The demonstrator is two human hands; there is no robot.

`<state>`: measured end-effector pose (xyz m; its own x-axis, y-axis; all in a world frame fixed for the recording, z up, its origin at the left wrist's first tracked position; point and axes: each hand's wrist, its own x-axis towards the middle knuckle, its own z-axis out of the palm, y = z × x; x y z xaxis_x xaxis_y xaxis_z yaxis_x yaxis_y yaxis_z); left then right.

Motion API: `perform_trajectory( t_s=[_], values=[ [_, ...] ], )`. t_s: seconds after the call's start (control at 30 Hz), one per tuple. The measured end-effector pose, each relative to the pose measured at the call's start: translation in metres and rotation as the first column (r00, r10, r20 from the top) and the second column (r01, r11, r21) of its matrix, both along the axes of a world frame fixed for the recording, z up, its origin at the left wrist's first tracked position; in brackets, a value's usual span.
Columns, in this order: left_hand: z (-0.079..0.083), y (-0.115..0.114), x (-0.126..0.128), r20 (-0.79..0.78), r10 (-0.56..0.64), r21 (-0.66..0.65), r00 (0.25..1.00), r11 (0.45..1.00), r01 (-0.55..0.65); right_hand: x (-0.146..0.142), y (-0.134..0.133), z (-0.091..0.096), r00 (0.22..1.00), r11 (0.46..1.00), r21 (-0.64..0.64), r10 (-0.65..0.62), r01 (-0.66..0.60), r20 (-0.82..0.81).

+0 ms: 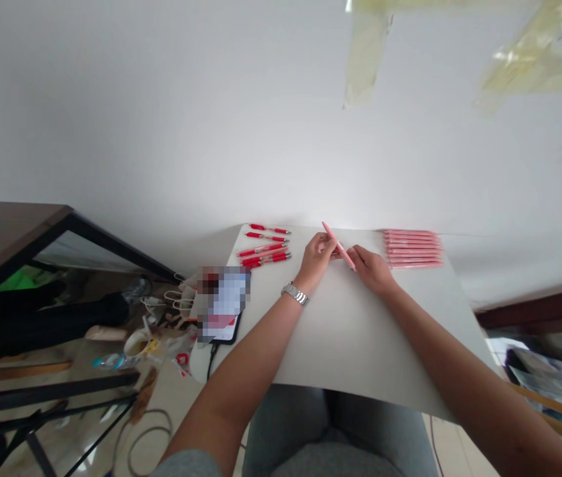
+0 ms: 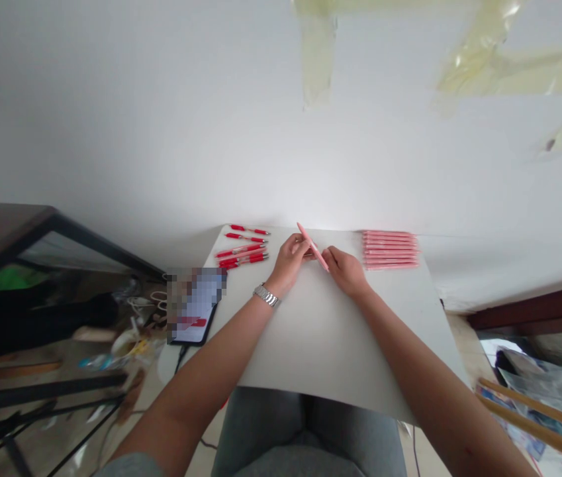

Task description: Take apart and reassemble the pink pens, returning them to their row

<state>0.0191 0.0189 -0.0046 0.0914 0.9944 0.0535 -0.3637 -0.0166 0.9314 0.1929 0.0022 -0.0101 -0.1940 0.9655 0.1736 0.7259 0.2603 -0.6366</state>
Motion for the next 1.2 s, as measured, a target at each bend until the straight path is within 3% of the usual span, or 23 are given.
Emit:
perform_trajectory(
  t_s=[0.23,0.53,0.83,1.07,1.2],
  values=[
    [-0.003,0.002,-0.004,0.059,-0.055,0.041,0.997,0.998,0.053,0.002,-0.011,0.011,0.982,0.998,-0.030,0.040,-0.046,-0.186],
    [-0.001,0.001,-0.005,0.086,-0.075,0.043,0.994,0.997,0.072,0.001,-0.014,0.008,0.977,0.999,-0.012,0.032,-0.036,-0.211],
    [0.001,0.003,-0.010,0.093,0.075,0.034,0.993,0.996,-0.079,0.003,-0.013,0.007,0.966,1.000,-0.011,-0.001,-0.002,-0.257],
    [0.003,-0.002,-0.009,-0.023,0.003,0.070,1.000,0.998,-0.002,-0.001,-0.014,0.009,0.991,0.999,0.039,0.015,-0.010,-0.131],
    [0.003,-0.003,-0.011,-0.035,-0.053,0.081,0.998,0.995,0.056,-0.002,-0.016,0.012,0.983,0.999,0.018,0.050,-0.048,-0.174]
  ],
)
